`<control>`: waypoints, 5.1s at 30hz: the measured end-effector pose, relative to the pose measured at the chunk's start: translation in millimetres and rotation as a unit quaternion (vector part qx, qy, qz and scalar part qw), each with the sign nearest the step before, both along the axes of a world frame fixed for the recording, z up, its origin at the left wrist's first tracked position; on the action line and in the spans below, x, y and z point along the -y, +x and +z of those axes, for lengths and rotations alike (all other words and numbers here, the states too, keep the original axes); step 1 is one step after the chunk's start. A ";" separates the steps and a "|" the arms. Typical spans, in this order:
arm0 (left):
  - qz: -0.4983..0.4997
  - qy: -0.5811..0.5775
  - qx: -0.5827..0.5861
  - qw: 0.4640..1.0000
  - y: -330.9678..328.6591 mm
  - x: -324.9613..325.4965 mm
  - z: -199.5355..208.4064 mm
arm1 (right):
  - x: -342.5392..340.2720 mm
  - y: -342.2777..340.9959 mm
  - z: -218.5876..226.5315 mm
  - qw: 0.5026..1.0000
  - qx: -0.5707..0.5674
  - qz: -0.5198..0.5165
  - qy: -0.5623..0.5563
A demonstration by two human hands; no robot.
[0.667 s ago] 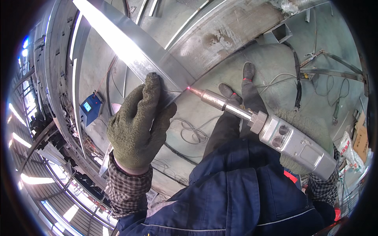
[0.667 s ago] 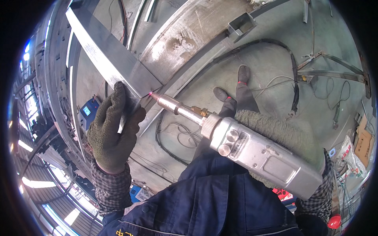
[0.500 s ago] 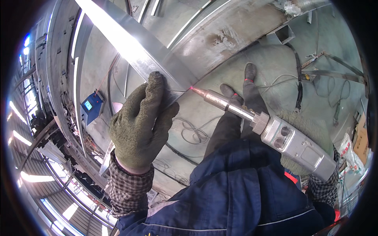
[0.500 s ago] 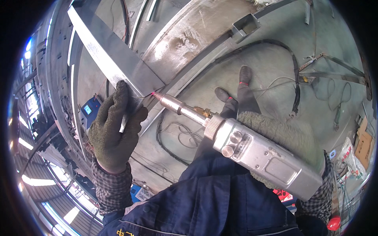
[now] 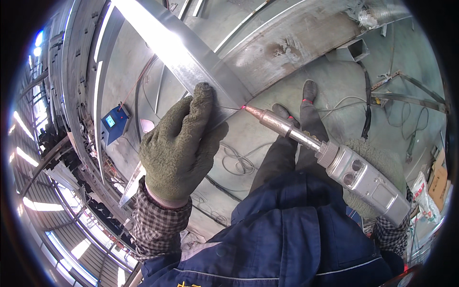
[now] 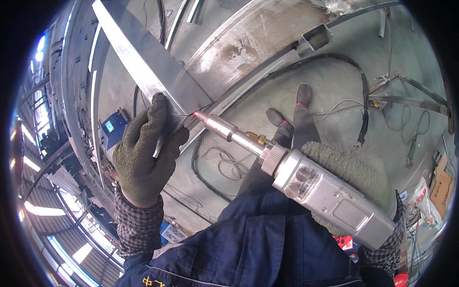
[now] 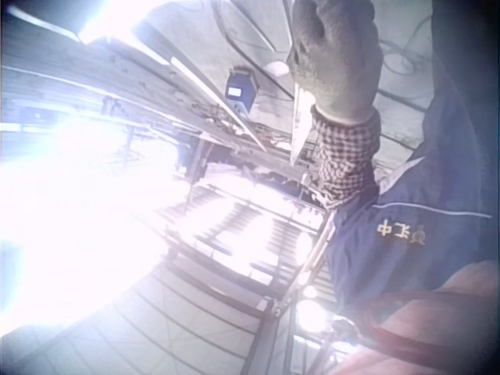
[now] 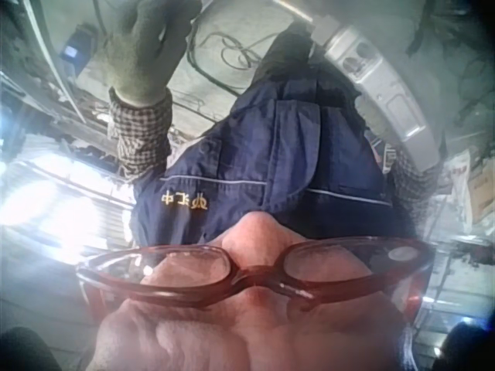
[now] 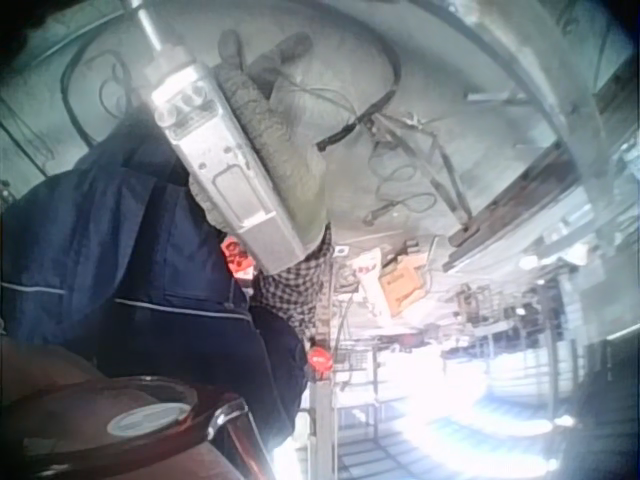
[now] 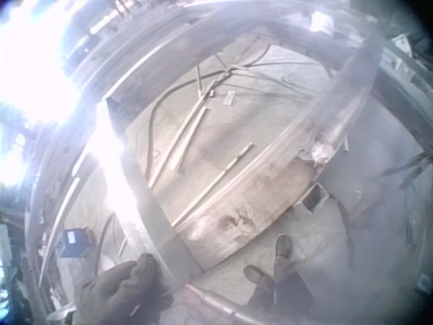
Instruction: The person aligns and welds metal frame components using a handheld welding torch, then measures the assembled frame with a tape measure. The person repeatedly positions metal bars, applies welds at joints, and checks dimensions before moving to the next section.
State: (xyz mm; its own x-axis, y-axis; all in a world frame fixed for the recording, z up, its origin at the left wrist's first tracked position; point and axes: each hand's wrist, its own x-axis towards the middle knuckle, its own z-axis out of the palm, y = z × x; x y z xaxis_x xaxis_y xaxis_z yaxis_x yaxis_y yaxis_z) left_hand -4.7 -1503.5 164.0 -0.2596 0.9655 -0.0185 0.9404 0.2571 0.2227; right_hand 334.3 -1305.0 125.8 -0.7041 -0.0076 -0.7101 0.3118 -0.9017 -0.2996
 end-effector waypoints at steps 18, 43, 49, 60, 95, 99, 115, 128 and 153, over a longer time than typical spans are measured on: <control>-0.018 -0.009 -0.022 1.000 1.0 -5.6 2.9 | -2.0 -5.6 -5.6 1.000 -0.002 0.013 0.007; -0.018 -0.028 0.001 0.999 0.5 -3.7 6.3 | -1.2 -2.9 -9.5 1.000 -0.005 0.018 0.015; -0.023 -0.004 0.017 1.000 -0.1 -3.1 4.8 | 2.4 -2.2 -8.7 1.000 -0.002 0.011 0.010; 0.012 0.017 0.018 1.000 3.7 -0.8 -1.2 | -2.3 4.8 -9.8 1.000 -0.004 -0.006 0.004; 0.262 0.107 0.254 0.925 -9.9 4.4 5.3 | -93.5 -38.1 54.7 0.810 -0.066 0.089 0.576; 0.296 0.109 0.274 0.908 -27.7 -8.2 -3.5 | -127.6 -39.9 73.2 0.840 0.029 0.030 0.541; 0.534 0.104 0.235 0.805 -96.2 -116.3 -12.7 | -416.6 -142.7 3.0 0.773 0.086 0.083 0.624; 0.566 0.081 0.265 0.776 -191.1 -162.5 -16.5 | -433.3 -122.2 -13.0 0.814 0.096 0.128 0.558; 0.527 0.188 0.238 0.794 -360.1 -216.8 -54.5 | -354.1 -631.1 21.1 0.263 -0.237 0.407 0.842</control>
